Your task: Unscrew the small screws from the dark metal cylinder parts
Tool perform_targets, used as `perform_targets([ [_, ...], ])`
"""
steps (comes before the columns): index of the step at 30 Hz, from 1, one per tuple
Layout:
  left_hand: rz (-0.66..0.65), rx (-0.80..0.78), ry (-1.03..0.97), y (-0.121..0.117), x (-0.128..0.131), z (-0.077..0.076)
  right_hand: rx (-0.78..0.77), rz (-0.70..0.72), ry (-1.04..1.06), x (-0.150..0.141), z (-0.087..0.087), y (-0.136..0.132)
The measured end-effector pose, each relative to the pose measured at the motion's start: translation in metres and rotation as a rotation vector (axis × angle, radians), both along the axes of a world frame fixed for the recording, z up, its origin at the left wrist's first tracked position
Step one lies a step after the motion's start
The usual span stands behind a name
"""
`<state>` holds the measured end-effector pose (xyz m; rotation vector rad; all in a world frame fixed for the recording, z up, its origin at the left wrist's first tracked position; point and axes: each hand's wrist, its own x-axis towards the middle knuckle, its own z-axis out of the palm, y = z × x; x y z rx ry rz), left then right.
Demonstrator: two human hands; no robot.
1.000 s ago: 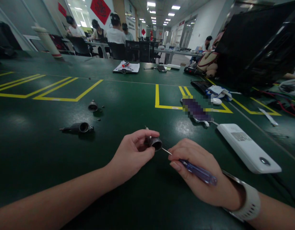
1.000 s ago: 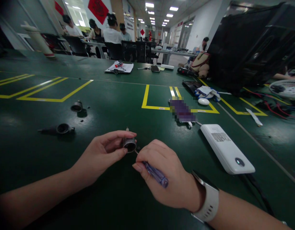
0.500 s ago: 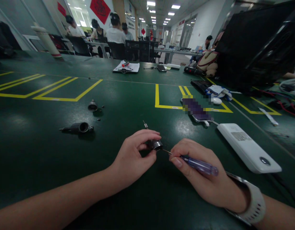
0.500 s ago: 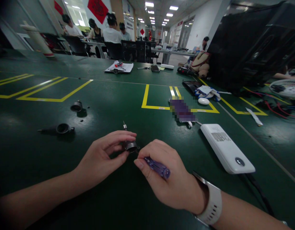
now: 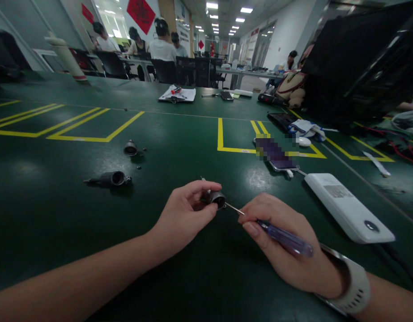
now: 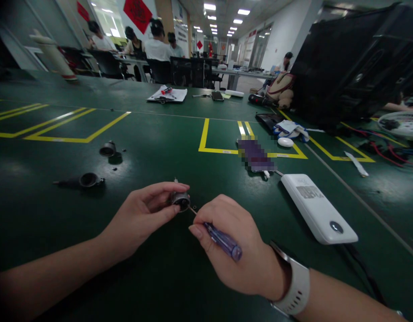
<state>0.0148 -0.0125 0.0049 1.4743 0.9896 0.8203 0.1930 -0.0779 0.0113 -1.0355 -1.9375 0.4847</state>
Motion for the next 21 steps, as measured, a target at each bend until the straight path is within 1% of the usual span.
perform_targets([
  [6, 0.027, -0.02, -0.036, -0.0002, 0.002, 0.0002, 0.069, 0.063, -0.081, -0.0011, -0.0017, -0.0002],
  [14, 0.06, -0.039, -0.027, 0.0002, 0.0024, -0.001, 0.098, 0.099, -0.142, -0.0013, 0.0003, -0.0014],
  [21, 0.044, -0.019, -0.011, 0.0009, 0.0021, -0.0022, 0.093, 0.094, -0.172, -0.0046, 0.0008, -0.0031],
])
